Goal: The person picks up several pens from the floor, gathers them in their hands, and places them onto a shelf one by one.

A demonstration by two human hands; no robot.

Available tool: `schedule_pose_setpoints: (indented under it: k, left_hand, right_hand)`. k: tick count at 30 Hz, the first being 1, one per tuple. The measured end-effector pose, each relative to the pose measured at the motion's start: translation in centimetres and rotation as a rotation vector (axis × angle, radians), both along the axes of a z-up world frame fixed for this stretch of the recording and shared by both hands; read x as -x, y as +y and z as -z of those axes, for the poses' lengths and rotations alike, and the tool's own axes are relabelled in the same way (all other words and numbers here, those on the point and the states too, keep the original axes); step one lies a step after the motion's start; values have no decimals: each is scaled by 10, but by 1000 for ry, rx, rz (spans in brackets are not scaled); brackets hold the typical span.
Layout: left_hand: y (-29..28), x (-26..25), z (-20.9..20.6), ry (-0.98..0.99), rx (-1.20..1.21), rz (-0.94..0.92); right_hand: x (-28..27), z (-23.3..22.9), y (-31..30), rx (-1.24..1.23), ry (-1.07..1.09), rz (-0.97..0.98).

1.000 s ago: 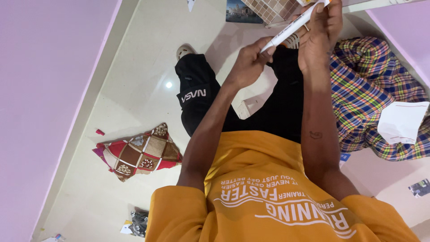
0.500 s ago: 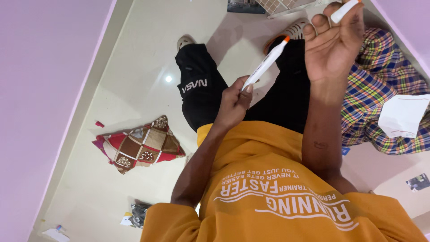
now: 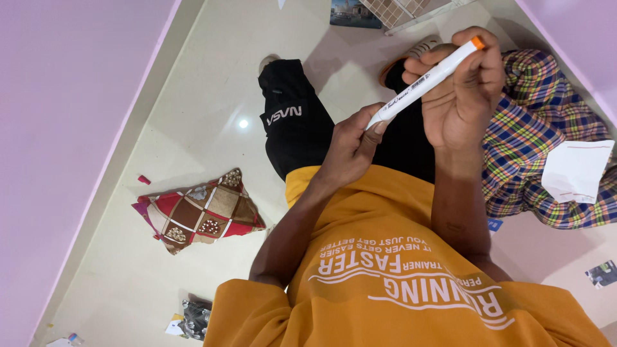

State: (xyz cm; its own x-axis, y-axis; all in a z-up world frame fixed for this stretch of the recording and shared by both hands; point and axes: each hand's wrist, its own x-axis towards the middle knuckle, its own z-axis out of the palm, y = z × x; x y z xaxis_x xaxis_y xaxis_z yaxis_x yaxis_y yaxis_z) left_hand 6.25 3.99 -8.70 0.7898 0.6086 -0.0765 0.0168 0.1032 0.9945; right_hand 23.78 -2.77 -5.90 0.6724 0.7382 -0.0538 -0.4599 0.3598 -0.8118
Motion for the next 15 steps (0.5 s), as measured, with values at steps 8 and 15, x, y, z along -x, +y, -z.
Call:
schedule_pose_setpoints:
  k: [8,15]
  left_hand:
    - [-6,2,-18,5,-123,-66]
    - [-19,-20,-8,63,-227,-163]
  right_hand:
    - [9,10,-3,-67,-180,-94]
    - [9,43,-7,41,-103,-69]
